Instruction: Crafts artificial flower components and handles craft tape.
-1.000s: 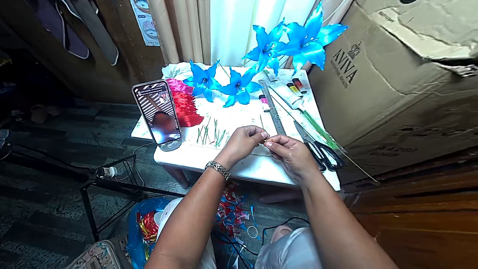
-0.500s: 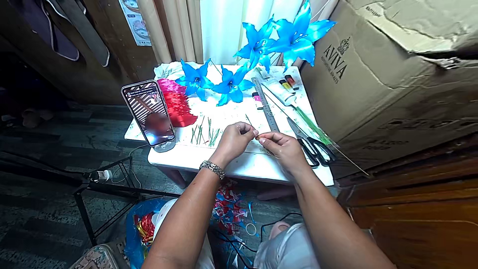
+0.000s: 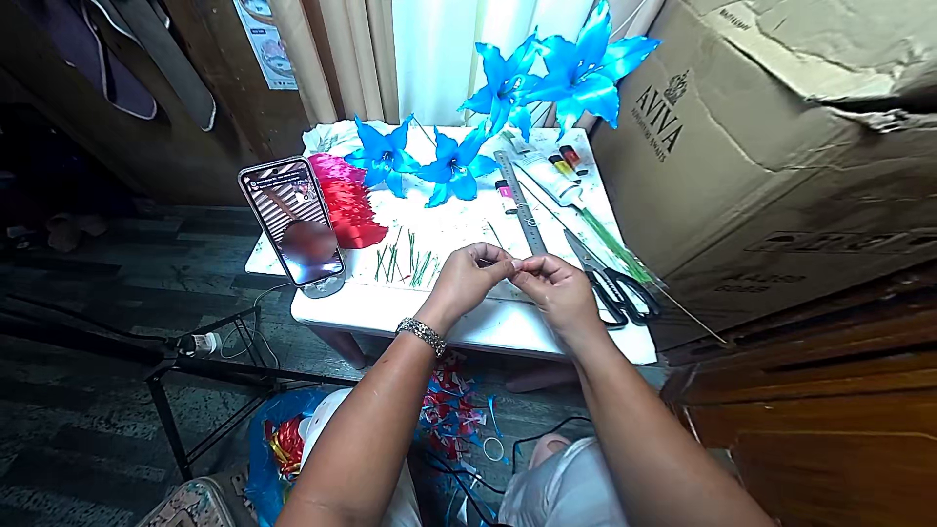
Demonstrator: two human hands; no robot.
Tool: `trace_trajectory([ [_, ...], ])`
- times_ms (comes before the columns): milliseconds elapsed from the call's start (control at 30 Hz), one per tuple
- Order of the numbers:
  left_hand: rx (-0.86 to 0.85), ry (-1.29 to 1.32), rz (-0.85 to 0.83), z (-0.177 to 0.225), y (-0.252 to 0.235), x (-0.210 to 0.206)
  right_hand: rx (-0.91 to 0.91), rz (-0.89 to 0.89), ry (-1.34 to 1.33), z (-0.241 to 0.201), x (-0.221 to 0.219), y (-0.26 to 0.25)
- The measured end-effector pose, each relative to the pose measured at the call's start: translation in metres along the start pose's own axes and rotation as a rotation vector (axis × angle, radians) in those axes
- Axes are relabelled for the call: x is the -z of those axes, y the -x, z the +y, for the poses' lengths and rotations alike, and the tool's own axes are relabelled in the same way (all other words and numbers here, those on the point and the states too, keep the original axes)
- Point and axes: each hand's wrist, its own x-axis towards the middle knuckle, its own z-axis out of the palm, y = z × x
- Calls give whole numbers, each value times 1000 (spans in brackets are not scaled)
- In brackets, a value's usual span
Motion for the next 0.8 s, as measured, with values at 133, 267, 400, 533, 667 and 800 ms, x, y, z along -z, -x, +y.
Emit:
trace_trajectory([
  [133, 18, 3, 55, -2, -1, -5, 109, 26, 37, 6, -1, 0],
  [267, 27, 3, 83, -2, -1, -7, 155, 39, 70, 8, -1, 0],
  [400, 13, -72, 102, 1, 1, -5, 123, 20, 95, 5, -1, 0],
  [533, -65, -138, 62, 1, 2, 1, -9, -62, 96, -3, 4, 2],
  [667, -112, -160, -21, 1, 2, 4, -145, -59, -1, -6, 3, 2],
  [800, -56, -87, -20, 0, -1, 2, -27, -35, 51, -2, 3, 4],
])
